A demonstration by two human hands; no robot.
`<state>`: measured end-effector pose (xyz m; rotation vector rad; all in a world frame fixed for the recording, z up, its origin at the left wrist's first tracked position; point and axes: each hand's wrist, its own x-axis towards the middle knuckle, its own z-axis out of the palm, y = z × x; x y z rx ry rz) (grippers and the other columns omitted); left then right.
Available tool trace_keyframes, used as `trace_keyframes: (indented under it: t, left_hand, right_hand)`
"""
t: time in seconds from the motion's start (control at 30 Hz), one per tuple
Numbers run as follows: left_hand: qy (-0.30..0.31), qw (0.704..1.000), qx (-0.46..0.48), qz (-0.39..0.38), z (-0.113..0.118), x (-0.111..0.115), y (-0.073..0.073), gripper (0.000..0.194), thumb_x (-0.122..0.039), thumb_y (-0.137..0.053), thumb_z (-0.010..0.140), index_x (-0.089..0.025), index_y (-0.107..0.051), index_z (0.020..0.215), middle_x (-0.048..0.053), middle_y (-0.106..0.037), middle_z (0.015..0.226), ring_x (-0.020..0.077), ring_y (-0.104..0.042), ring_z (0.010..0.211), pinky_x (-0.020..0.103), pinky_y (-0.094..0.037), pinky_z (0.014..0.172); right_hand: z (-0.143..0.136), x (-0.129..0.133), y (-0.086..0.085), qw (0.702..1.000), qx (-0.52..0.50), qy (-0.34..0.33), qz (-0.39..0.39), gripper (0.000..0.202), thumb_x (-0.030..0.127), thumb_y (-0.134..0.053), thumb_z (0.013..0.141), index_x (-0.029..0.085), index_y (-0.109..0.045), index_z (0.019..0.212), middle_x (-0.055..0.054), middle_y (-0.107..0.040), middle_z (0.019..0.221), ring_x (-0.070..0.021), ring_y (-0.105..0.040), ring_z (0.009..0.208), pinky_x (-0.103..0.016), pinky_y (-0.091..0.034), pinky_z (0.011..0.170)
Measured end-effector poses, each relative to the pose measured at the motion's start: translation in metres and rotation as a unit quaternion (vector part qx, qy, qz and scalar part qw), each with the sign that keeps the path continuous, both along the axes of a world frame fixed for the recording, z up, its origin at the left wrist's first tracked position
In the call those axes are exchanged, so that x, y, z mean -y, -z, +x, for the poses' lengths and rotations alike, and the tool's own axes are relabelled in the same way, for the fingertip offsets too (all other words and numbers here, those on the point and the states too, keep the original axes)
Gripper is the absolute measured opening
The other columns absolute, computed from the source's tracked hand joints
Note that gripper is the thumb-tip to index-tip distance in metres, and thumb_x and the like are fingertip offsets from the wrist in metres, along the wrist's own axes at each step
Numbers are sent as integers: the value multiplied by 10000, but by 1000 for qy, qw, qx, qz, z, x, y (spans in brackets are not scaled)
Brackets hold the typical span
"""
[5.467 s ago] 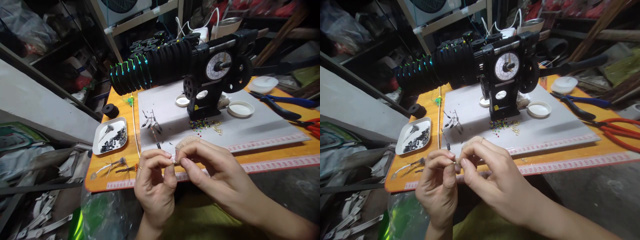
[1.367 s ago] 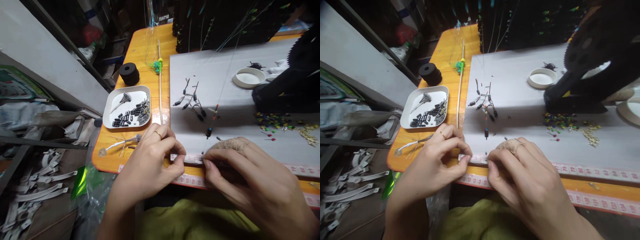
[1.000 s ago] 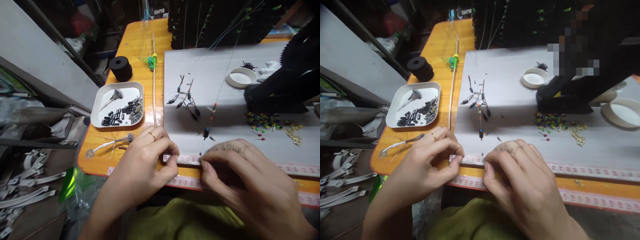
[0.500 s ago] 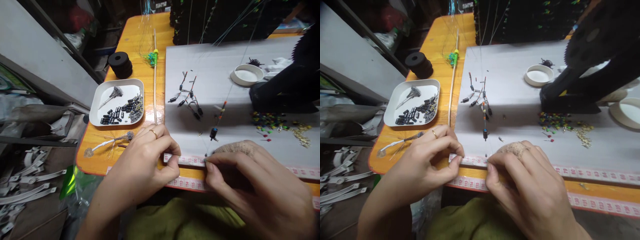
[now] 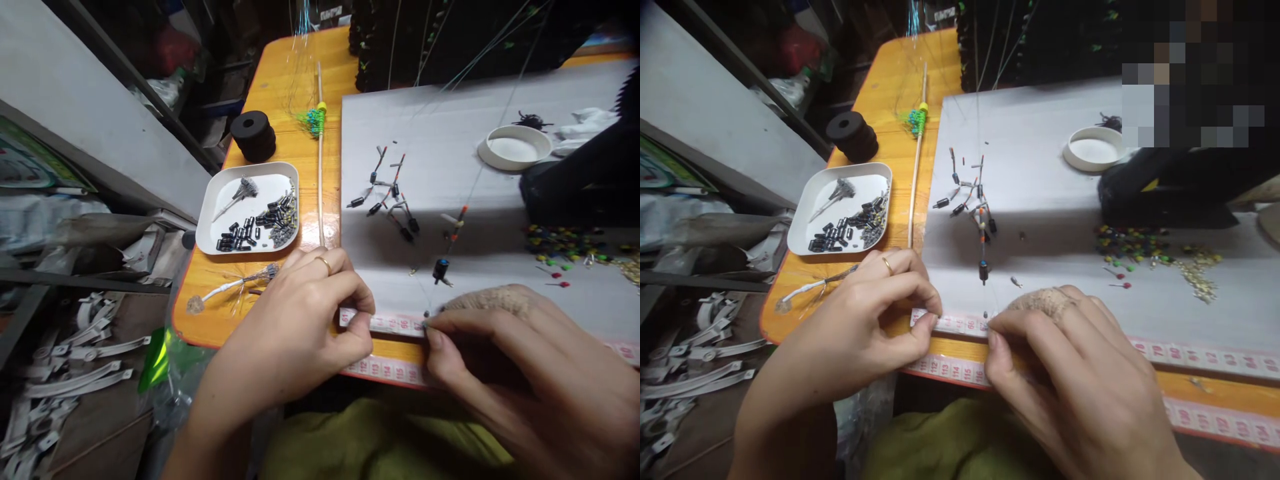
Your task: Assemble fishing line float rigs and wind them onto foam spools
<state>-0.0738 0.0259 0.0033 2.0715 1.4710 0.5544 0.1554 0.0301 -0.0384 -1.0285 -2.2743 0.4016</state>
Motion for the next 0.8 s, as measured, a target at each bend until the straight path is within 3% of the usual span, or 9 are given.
trace_keyframes:
  t: [0.17, 0.37, 0.43, 0.5, 0.57, 0.67, 0.73, 0.8]
  left_hand:
    - [-6, 999, -17, 36, 2, 3, 1, 119, -92, -590, 849, -197, -625, 805, 14, -597, 858, 201, -537, 889, 378, -412, 904]
    - [-90, 984, 40, 148, 16, 30, -7, 142, -72, -632, 820, -210, -601, 834, 40, -622, 894, 223, -545, 936, 377, -437, 822]
    - [-110, 979, 92, 146, 24, 43, -5, 188, -40, -627, 800, -217, -578, 841, 18, -617, 829, 190, -569, 830, 330, -456, 726]
    - [-126, 973, 141, 132, 32, 54, 1, 215, -18, -603, 808, -225, -564, 849, -6, -599, 761, 159, -570, 724, 292, -454, 644]
    - [-132, 966, 184, 121, 41, 62, 9, 207, -26, -593, 828, -230, -573, 856, -11, -593, 733, 149, -575, 676, 278, -459, 608]
    - [-123, 961, 236, 72, 53, 66, 16, 142, -95, -587, 893, -234, -613, 891, 10, -611, 779, 160, -609, 719, 277, -493, 627]
    - [-128, 956, 264, 20, 59, 65, 15, 166, -192, -530, 977, -255, -651, 1072, 49, -639, 958, 179, -636, 858, 303, -533, 743]
    - [-122, 944, 306, -28, 65, 61, 11, 310, -357, -497, 1014, -286, -617, 1291, 93, -592, 1208, 215, -626, 1024, 346, -539, 874]
  right_hand:
    - [-4, 0, -2, 1000, 11, 4, 27, 74, 130, -622, 893, 191, -583, 910, -48, -579, 810, -201, -527, 757, -361, -395, 706]
    - [-5, 4, -14, 997, -46, 24, 65, 179, 56, -639, 848, 206, -590, 930, -25, -607, 782, -189, -568, 728, -348, -452, 700]
    - [-2, 8, -19, 995, -90, 28, 40, 191, 45, -627, 850, 211, -594, 936, -9, -611, 775, -159, -590, 698, -302, -481, 659]
    - [1, 12, -23, 987, -153, 13, -43, 172, 60, -602, 879, 220, -600, 940, -3, -626, 797, -132, -615, 677, -251, -499, 603]
    - [4, 18, -23, 946, -253, -28, -204, 111, 121, -567, 939, 228, -594, 938, -11, -654, 843, -113, -636, 647, -218, -511, 546]
    - [8, 25, -22, 791, -390, -105, -459, 86, 257, -549, 998, 216, -563, 922, -36, -686, 878, -120, -680, 661, -228, -559, 565]
    - [10, 28, -22, 720, -428, -133, -529, 130, 290, -579, 990, 202, -556, 898, -39, -692, 867, -129, -701, 710, -259, -587, 644]
    - [12, 30, -23, 707, -448, -134, -530, 148, 288, -606, 977, 191, -563, 874, -31, -688, 843, -122, -699, 718, -273, -592, 695]
